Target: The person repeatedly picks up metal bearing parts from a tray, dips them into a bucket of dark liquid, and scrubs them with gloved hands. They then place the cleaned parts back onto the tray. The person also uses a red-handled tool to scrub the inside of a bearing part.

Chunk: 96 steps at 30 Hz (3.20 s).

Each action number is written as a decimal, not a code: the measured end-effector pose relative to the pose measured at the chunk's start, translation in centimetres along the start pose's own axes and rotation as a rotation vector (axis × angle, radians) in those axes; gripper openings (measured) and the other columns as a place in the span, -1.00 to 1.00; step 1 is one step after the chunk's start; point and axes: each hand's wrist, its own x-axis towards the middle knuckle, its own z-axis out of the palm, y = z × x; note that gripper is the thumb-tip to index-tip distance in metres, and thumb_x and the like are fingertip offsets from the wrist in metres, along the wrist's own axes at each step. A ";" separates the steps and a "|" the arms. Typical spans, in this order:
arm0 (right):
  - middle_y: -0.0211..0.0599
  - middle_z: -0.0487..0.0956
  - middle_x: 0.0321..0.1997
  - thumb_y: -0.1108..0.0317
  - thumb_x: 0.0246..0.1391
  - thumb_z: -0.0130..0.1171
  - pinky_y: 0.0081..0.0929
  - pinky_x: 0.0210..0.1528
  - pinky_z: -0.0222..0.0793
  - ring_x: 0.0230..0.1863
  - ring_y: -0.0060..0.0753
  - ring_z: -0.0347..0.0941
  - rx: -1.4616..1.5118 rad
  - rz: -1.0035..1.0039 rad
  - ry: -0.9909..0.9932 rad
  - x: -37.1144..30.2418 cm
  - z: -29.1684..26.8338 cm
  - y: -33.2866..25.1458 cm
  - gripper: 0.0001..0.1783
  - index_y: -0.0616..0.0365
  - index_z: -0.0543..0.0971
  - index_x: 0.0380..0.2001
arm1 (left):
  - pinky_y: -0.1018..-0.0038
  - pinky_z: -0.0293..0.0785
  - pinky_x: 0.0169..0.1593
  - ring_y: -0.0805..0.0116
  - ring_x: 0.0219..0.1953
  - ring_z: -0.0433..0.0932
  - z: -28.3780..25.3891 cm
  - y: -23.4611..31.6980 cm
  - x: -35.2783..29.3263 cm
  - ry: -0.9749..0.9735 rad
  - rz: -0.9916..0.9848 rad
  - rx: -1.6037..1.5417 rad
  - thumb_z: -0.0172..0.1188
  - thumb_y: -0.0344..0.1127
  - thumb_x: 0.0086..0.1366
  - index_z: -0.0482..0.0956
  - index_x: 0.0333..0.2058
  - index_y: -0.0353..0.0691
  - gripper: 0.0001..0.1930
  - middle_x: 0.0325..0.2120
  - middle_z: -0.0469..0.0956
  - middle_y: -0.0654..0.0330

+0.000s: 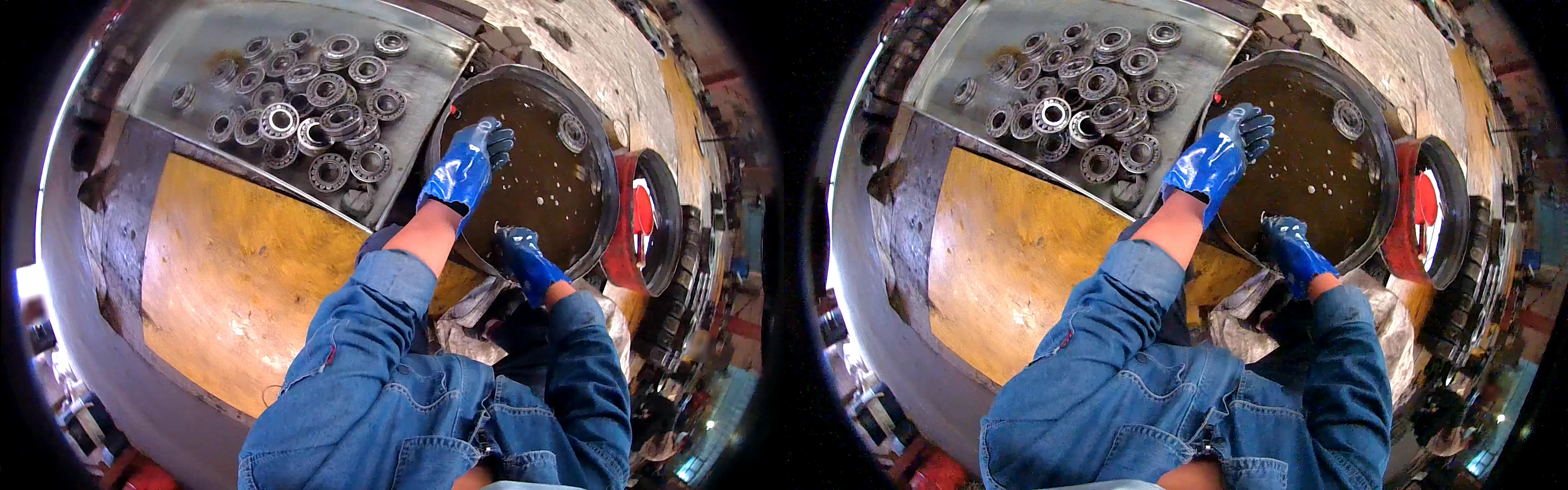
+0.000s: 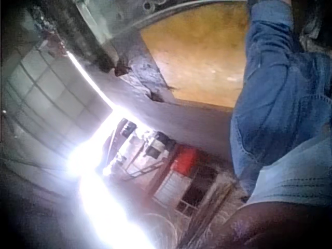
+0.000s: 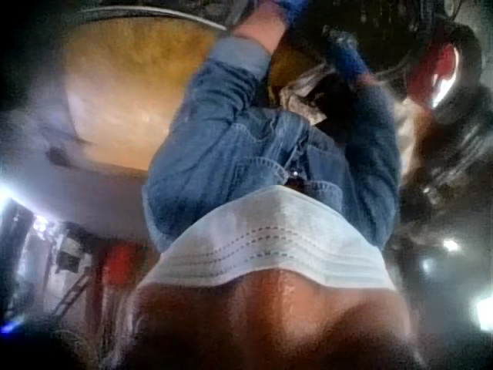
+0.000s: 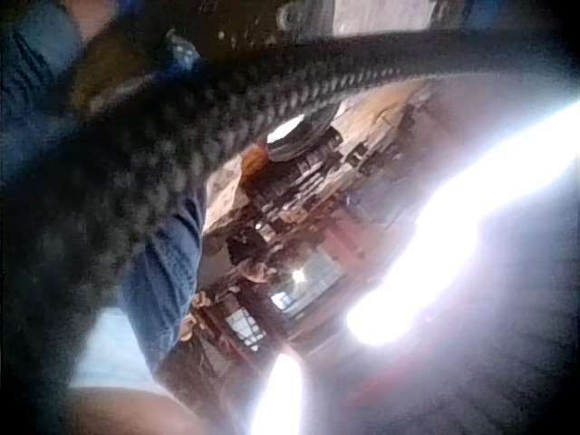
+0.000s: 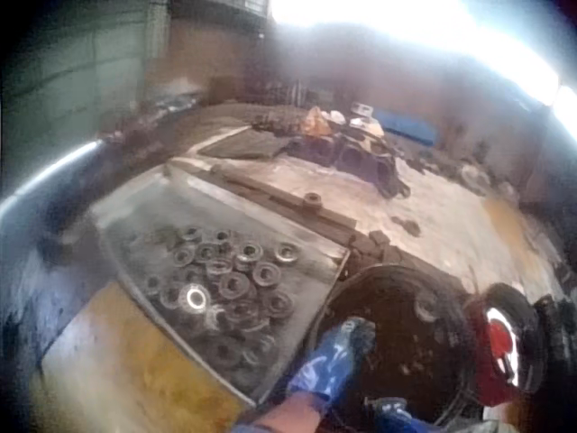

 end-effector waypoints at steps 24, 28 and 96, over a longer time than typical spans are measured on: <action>0.10 0.69 -0.11 -0.03 0.03 0.40 -0.10 -0.05 0.55 -0.07 0.08 0.66 0.692 0.293 0.116 -2.9 0.2 4.0 -0.51 0.12 0.68 -0.12 | 0.26 0.60 -0.09 0.16 -0.16 0.71 -0.5 1.5 0.5 0.011 -0.071 -0.063 0.06 -0.08 0.49 0.59 -0.01 -0.12 -0.69 -0.09 0.72 0.06; 0.04 0.67 0.02 0.17 0.06 0.29 -0.11 0.05 0.57 0.00 0.10 0.64 0.445 0.058 0.285 -1.6 3.3 6.5 -0.57 0.02 0.67 0.02 | 0.26 0.62 -0.12 0.16 -0.14 0.72 -0.3 1.3 1.5 -0.048 -0.079 -0.062 0.03 -0.06 0.51 0.59 0.06 -0.15 -0.64 -0.07 0.73 0.10; 0.05 0.70 -0.08 0.21 0.08 0.26 -0.06 0.05 0.54 0.00 0.14 0.63 0.445 0.191 0.302 -2.5 -0.7 4.3 -0.61 0.15 0.69 -0.04 | 0.27 0.55 0.09 0.15 0.04 0.66 0.3 0.9 0.2 -0.019 -0.087 -0.028 0.01 -0.04 0.53 0.55 0.10 -0.13 -0.63 0.04 0.67 0.07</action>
